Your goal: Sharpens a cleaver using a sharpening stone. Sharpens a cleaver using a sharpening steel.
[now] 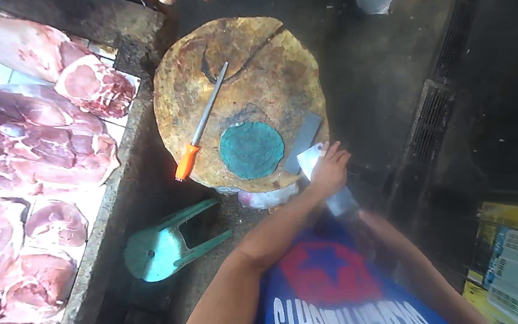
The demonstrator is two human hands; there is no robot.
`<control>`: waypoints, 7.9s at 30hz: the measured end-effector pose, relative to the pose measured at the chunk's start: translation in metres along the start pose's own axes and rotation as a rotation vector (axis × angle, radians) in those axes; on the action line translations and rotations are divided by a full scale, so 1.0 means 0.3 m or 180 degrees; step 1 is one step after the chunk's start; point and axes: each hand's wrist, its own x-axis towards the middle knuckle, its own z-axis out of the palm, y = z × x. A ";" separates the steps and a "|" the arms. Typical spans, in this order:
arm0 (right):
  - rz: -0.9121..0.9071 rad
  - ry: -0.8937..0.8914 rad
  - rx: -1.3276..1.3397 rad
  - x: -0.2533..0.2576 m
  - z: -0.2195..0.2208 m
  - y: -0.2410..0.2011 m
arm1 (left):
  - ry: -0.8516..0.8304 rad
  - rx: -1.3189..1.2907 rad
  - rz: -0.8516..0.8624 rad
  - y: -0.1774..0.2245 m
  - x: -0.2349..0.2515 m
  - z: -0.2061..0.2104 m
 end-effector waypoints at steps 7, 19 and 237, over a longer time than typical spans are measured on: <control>0.0003 0.0622 -0.0065 0.122 -0.002 -0.229 | 0.0486 -0.0100 0.0407 -0.111 0.276 -0.043; 0.0121 0.0483 -0.0173 0.114 -0.125 -0.280 | 0.0658 -0.0176 0.0285 -0.080 0.344 -0.031; 0.0106 0.0545 -0.0618 0.121 -0.156 -0.372 | 0.1154 -0.0768 -0.0194 -0.059 0.369 -0.054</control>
